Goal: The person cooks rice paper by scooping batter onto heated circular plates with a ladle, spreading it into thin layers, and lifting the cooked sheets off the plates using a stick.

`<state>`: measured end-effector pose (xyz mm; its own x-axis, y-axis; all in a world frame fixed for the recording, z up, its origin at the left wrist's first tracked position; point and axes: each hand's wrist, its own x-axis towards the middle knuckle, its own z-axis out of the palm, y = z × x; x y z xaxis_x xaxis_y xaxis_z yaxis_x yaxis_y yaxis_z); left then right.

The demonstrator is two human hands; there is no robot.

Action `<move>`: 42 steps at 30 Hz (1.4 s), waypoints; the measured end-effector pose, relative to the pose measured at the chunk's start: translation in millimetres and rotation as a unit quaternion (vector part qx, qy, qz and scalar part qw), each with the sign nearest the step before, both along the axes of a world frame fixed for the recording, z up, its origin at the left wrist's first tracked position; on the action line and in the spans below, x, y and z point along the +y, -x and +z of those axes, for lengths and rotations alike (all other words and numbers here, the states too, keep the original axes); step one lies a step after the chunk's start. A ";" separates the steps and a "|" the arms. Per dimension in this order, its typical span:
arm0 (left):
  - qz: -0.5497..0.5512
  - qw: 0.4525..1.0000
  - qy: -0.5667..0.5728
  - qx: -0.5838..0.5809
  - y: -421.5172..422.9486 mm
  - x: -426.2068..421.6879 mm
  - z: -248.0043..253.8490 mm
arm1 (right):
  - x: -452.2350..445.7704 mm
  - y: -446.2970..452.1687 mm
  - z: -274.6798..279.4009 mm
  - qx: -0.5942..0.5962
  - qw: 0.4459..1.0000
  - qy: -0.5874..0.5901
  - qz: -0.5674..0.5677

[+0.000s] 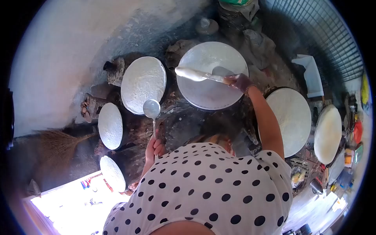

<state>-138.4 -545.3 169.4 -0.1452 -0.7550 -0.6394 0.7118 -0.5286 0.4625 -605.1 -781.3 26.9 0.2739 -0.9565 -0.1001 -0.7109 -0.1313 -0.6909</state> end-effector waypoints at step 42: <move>-0.018 0.997 -0.011 -0.068 -49.9 118.0 -11.1 | 136.8 -283.7 -44.5 -0.080 0.942 -0.072 -0.319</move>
<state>-88.5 -427.4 158.3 -0.0832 -0.7362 -0.6716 0.6230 -0.5644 0.5416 -321.4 -644.5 -17.5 -0.3286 -0.9114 -0.2478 -0.4982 0.3901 -0.7743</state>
